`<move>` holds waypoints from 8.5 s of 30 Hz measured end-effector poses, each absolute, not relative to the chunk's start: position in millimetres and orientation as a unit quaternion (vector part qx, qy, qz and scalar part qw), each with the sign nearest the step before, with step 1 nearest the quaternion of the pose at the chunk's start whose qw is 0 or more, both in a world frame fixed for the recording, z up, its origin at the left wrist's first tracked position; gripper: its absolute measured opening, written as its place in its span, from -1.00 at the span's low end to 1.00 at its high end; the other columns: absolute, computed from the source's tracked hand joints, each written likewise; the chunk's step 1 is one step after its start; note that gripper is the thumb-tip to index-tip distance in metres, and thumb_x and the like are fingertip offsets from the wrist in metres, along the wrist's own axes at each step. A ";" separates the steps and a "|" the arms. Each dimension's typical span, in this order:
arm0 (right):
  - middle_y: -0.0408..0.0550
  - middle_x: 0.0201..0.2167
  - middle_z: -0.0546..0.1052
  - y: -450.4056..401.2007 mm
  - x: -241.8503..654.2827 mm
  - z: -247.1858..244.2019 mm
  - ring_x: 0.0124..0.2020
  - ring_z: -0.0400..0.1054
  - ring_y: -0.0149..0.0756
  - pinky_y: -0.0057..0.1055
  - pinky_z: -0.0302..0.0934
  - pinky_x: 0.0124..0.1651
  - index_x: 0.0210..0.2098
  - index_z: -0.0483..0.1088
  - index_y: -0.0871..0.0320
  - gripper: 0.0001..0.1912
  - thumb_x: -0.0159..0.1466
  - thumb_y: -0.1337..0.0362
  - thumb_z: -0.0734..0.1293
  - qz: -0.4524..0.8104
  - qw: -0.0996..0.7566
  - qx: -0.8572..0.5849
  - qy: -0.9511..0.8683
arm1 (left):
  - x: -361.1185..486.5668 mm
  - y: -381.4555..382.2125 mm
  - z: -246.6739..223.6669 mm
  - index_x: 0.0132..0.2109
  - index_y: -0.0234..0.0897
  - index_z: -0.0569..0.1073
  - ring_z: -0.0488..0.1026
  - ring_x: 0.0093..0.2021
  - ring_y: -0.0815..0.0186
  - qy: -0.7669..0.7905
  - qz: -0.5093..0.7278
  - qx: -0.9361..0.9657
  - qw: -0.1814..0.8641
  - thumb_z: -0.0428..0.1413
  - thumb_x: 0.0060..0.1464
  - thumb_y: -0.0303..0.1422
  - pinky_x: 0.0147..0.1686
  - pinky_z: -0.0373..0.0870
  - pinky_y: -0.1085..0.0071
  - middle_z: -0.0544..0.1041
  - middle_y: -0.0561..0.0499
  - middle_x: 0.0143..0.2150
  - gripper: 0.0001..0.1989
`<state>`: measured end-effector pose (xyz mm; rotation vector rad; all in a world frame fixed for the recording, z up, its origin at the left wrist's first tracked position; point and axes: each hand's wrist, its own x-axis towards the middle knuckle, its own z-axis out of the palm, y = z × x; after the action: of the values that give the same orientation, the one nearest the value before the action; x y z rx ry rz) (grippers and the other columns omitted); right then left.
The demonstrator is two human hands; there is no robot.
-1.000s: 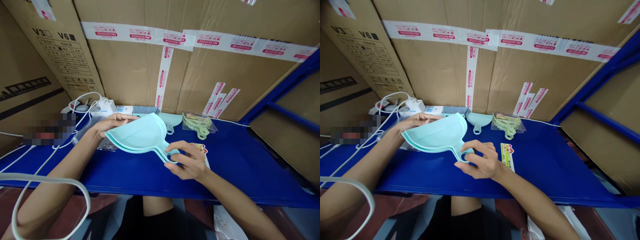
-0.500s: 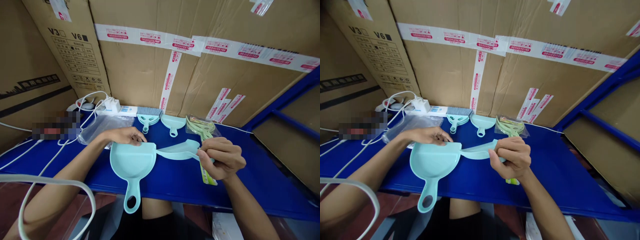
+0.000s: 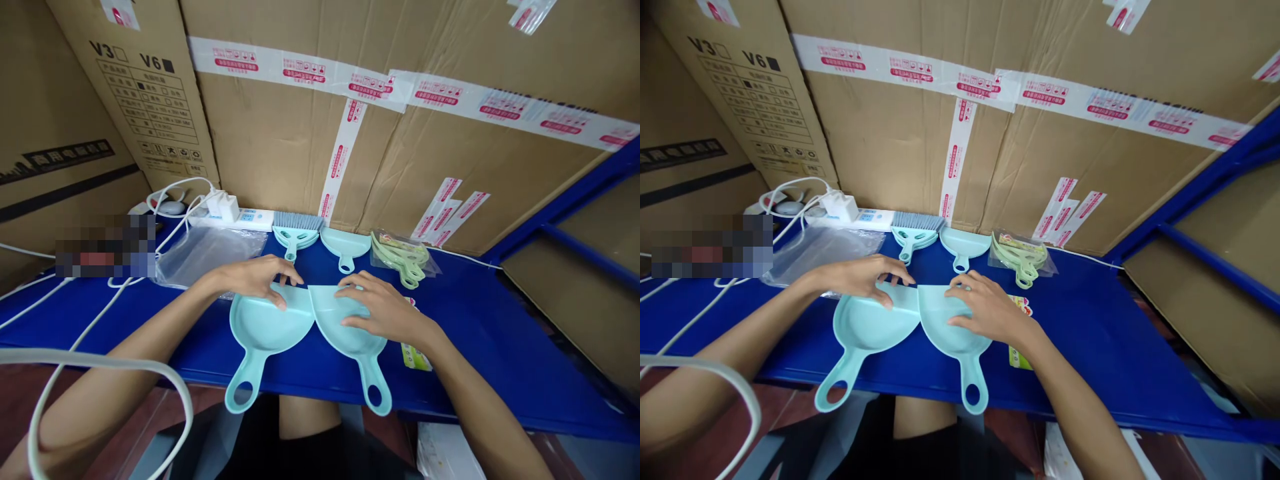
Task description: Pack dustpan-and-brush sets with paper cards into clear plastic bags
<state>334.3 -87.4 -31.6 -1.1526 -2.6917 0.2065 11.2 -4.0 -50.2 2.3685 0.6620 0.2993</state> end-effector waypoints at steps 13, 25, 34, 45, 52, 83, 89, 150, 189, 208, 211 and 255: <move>0.17 0.04 0.55 -67.8 354.7 -39.8 0.14 0.41 0.11 0.03 0.31 0.21 0.20 0.57 0.17 -0.53 0.36 0.12 0.50 0.112 0.023 -0.487 -0.866 | 19.3 -7.9 -55.2 0.13 -0.19 0.65 0.47 -0.32 0.25 0.282 0.087 0.923 0.246 0.37 0.10 -0.17 -0.25 0.33 0.36 0.54 -0.03 -0.18 -0.54; 0.11 0.03 0.53 -54.6 365.7 -45.9 0.13 0.41 0.06 -0.04 0.29 0.22 0.20 0.59 0.08 -0.53 0.34 0.10 0.50 0.157 0.057 -0.466 -0.869 | 23.8 -11.8 -51.6 -0.14 -0.21 0.66 0.45 -0.36 0.28 0.280 0.100 0.930 0.215 0.27 0.16 -0.25 -0.30 0.27 0.39 0.55 0.00 -0.29 -0.82; 0.15 0.02 0.53 -57.1 367.0 -42.7 0.11 0.43 0.08 0.00 0.32 0.20 0.19 0.60 0.12 -0.54 0.35 0.12 0.48 0.155 0.058 -0.479 -0.862 | 23.1 -10.9 -54.7 -0.15 -0.21 0.66 0.49 -0.33 0.25 0.277 0.085 0.939 0.186 0.23 0.25 -0.24 -0.28 0.27 0.37 0.55 -0.02 -0.29 -0.83; 0.16 0.08 0.51 -57.8 361.8 -40.4 0.19 0.39 0.10 -0.03 0.27 0.25 0.24 0.57 0.11 -0.51 0.36 0.12 0.47 0.162 0.039 -0.490 -0.855 | 23.4 -8.7 -55.9 -0.18 -0.26 0.63 0.46 -0.32 0.25 0.275 0.073 0.942 0.175 0.24 0.28 -0.24 -0.26 0.25 0.37 0.52 -0.01 -0.29 -0.82; 0.17 0.12 0.50 -57.1 363.0 -39.7 0.21 0.39 0.11 -0.05 0.25 0.26 0.25 0.55 0.13 -0.48 0.36 0.11 0.47 0.172 0.033 -0.496 -0.850 | 24.6 -9.1 -56.9 -0.10 -0.29 0.66 0.49 -0.33 0.27 0.264 0.084 0.943 0.183 0.23 0.32 -0.21 -0.27 0.29 0.39 0.55 -0.02 -0.29 -0.77; -0.06 -0.42 0.63 -52.0 348.7 -40.4 -0.40 0.51 -0.25 -0.35 0.34 -0.32 -0.27 0.58 0.12 -0.74 0.38 0.08 0.38 0.210 0.419 -0.507 -0.723 | 23.3 14.6 -78.8 -0.18 -0.25 0.56 0.52 -0.04 0.19 0.409 0.540 0.734 0.046 0.22 0.29 -0.31 -0.17 0.60 0.32 0.46 -0.09 -0.07 -0.89; 0.02 -0.10 0.66 -54.1 347.0 -32.2 -0.24 0.63 -0.18 -0.23 0.55 -0.18 0.20 0.32 0.00 -0.45 0.36 -0.11 0.43 0.498 0.499 -0.449 -0.549 | 47.5 -26.5 -62.4 -0.19 -0.22 0.60 0.55 -0.03 0.21 0.308 0.578 0.749 0.100 0.30 0.27 -0.29 -0.14 0.63 0.27 0.50 -0.08 -0.02 -0.90; -0.05 -0.32 0.69 -26.4 394.5 -48.7 -0.23 0.57 -0.17 -0.29 0.42 -0.11 -0.25 0.65 0.13 -0.82 0.13 0.33 0.46 0.335 0.190 -0.545 -0.745 | 5.0 -25.4 -11.6 0.08 -0.01 0.70 0.59 -0.07 0.10 0.148 0.130 0.880 0.432 0.46 0.07 -0.11 -0.18 0.51 0.28 0.68 -0.18 0.03 -0.58; -0.07 -0.39 0.70 -45.3 355.7 -50.5 -0.32 0.61 -0.22 -0.35 0.40 -0.19 -0.26 0.64 0.16 -0.82 0.29 0.39 0.35 0.122 0.334 -0.564 -0.745 | 8.9 8.9 -56.9 0.08 -0.30 0.64 0.64 -0.18 0.22 0.364 0.283 0.829 0.317 0.26 0.27 -0.05 -0.27 0.59 0.36 0.72 -0.16 -0.04 -0.56; 0.05 -0.19 0.70 -88.9 309.5 -40.4 -0.12 0.57 -0.10 -0.12 0.42 0.02 -0.13 0.62 0.17 -0.74 0.50 0.21 0.31 0.007 0.290 -0.329 -0.899 | 16.9 -1.4 -52.1 -0.12 -0.28 0.71 0.68 -0.16 0.28 0.240 0.242 0.868 0.362 0.29 0.27 -0.26 -0.06 0.55 0.37 0.75 -0.09 -0.16 -0.82; 0.24 0.04 0.67 -138.6 266.0 -46.4 0.14 0.53 0.19 0.15 0.41 0.17 0.07 0.60 0.21 -0.54 0.46 -0.04 0.35 -0.054 0.230 -0.315 -0.919 | 20.5 0.4 -56.5 -0.18 -0.28 0.69 0.67 -0.24 0.29 0.275 0.311 0.856 0.308 0.25 0.28 -0.29 -0.11 0.54 0.38 0.75 -0.05 -0.24 -0.84; 0.16 -0.04 0.70 -175.6 195.6 -111.1 0.08 0.60 -0.09 -0.21 0.46 0.29 -0.06 0.60 0.34 -0.79 0.42 0.54 0.32 -0.241 0.317 -0.317 -0.861 | 46.6 -14.3 -82.0 -0.12 -0.25 0.69 0.72 -0.22 0.22 0.278 0.304 0.885 0.216 0.19 0.30 -0.33 -0.18 0.51 0.41 0.76 -0.04 -0.22 -0.82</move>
<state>195.6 -175.6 -111.1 -0.8348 -2.2658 -0.6338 46.6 -14.3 -82.0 2.4525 0.7718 0.8429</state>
